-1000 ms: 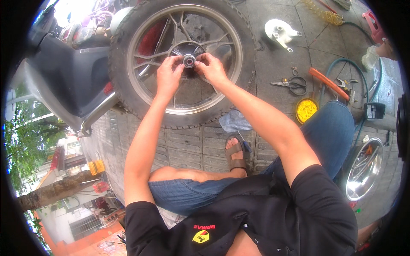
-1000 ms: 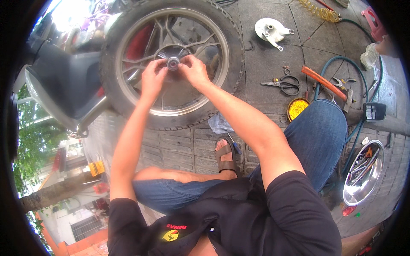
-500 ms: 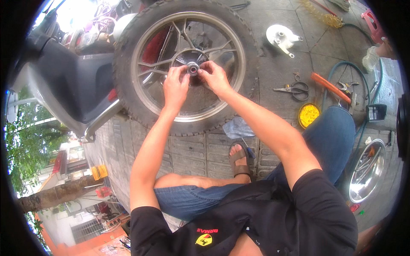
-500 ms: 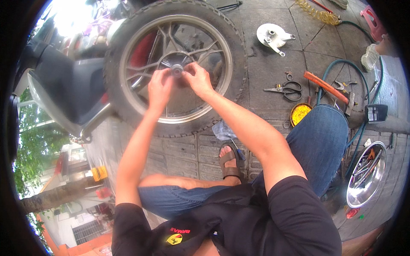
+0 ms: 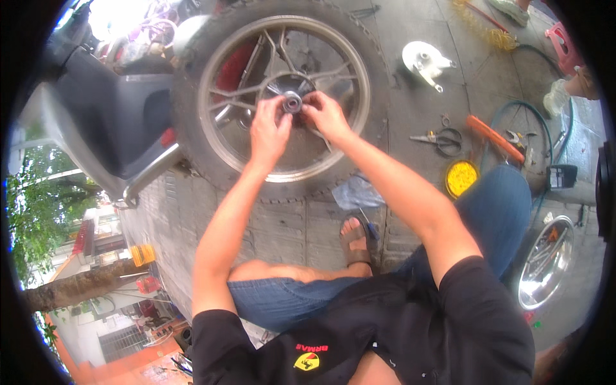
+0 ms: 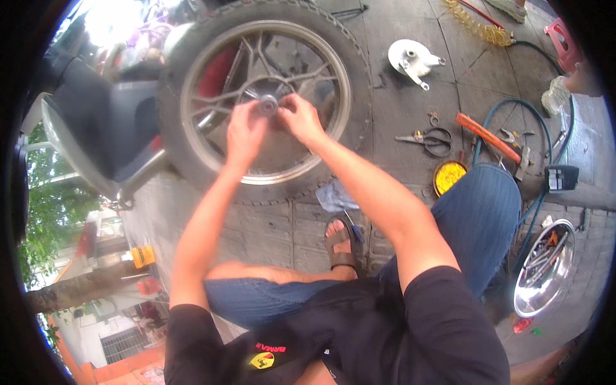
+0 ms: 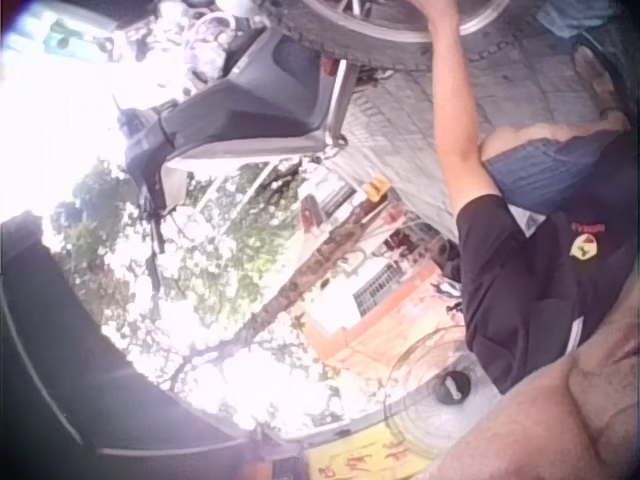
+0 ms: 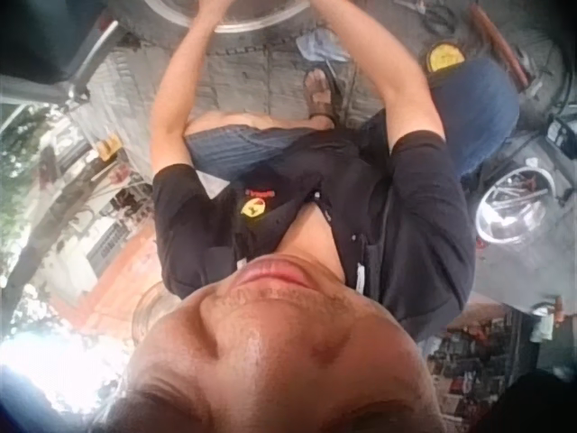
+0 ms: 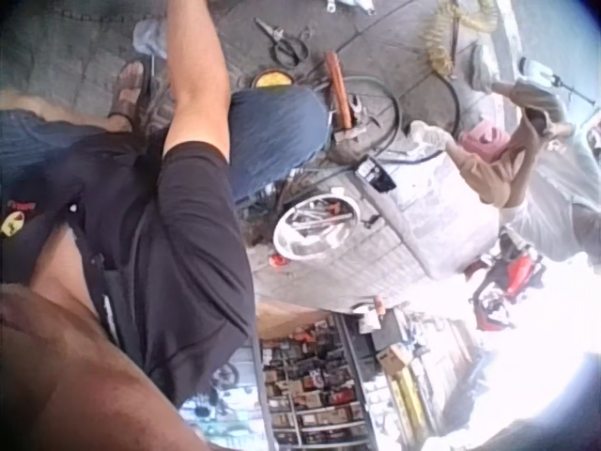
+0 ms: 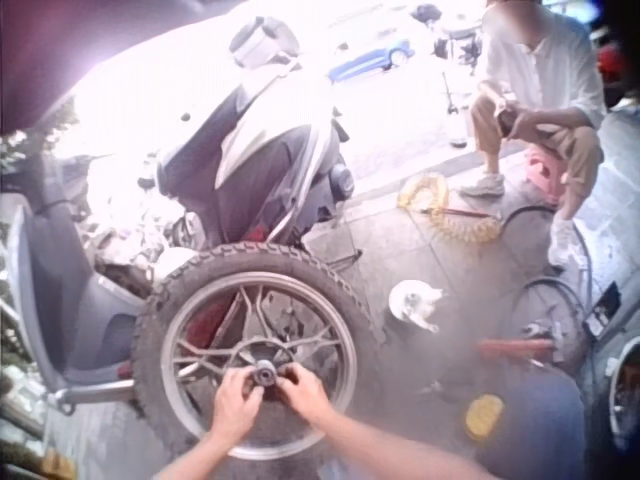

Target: The person removes a seal from a motorcycle wheel hub, cleans the internal components with a cloth, and uses a screwdriver and hammer to seat a bearing.

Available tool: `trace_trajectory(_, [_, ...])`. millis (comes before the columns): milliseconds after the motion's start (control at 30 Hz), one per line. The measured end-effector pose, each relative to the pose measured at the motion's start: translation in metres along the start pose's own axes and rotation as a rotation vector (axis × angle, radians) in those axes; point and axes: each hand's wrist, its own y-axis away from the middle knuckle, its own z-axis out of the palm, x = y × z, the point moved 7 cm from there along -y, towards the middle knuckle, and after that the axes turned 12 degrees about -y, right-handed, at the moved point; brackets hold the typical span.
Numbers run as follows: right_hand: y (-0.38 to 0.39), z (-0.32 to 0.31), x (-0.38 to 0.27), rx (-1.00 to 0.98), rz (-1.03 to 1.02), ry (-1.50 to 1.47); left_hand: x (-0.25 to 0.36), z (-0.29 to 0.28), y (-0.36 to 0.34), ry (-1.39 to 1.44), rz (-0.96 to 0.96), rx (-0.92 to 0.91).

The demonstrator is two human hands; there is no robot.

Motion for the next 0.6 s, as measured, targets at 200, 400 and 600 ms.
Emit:
trace_trajectory(200, [0.014, -0.030, -0.011, -0.213, 0.217, 0.374, -0.035, -0.013, 0.010, -0.063, 0.091, -0.109])
trace_trajectory(400, [0.049, -0.104, -0.019, -0.096, 0.346, 0.701, -0.033, 0.005, 0.003, 0.134, 0.022, 0.031])
trace_trajectory(600, [0.142, -0.108, 0.041, -0.403, 0.256, 1.019, -0.039, 0.007, 0.009, 0.133, -0.025, 0.042])
